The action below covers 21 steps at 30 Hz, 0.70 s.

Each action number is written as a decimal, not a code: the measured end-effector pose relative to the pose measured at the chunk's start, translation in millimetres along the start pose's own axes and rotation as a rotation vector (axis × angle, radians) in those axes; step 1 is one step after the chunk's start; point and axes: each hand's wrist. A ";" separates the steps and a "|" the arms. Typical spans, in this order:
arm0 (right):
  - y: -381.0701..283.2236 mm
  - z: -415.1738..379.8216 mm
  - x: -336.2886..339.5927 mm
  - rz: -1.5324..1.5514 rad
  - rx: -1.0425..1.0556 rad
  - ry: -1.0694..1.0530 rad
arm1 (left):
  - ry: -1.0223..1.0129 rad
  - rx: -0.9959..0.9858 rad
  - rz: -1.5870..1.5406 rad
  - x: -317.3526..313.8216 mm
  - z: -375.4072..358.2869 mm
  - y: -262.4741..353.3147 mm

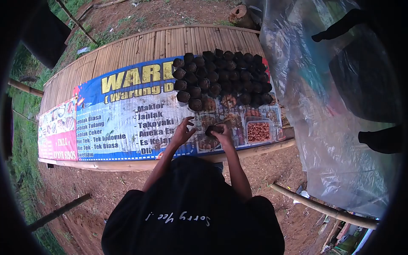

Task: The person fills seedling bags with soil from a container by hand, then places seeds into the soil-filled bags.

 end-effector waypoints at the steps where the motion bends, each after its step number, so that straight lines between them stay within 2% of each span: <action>1: -0.9 -0.9 -0.2 0.001 -0.003 0.002 | -0.009 0.013 0.006 -0.3 -0.5 -0.5; 6: -18.3 -9.1 -7.0 -0.324 0.076 0.053 | -0.008 -0.006 0.007 -1.7 -0.8 -0.5; 11: -33.3 -10.9 -12.1 -0.336 -0.025 0.025 | -0.013 0.009 0.001 -0.1 -0.7 4.9; 14: -28.4 -4.7 -11.0 -0.346 -0.047 0.006 | -0.079 0.131 -0.037 2.9 -2.2 11.6; 16: -28.8 -3.7 -12.7 -0.337 -0.054 -0.005 | -0.004 -0.020 0.004 0.1 -1.6 5.0; 21: -28.3 -2.2 -17.4 -0.442 0.037 0.063 | -0.028 0.002 -0.009 -4.4 -0.6 -0.5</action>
Point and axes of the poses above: each hand's wrist, its own z-axis towards the middle knuckle, its own x-axis out of the back of the hand, y = z × x, and after that the axes turned 8 degrees about -y, right-handed
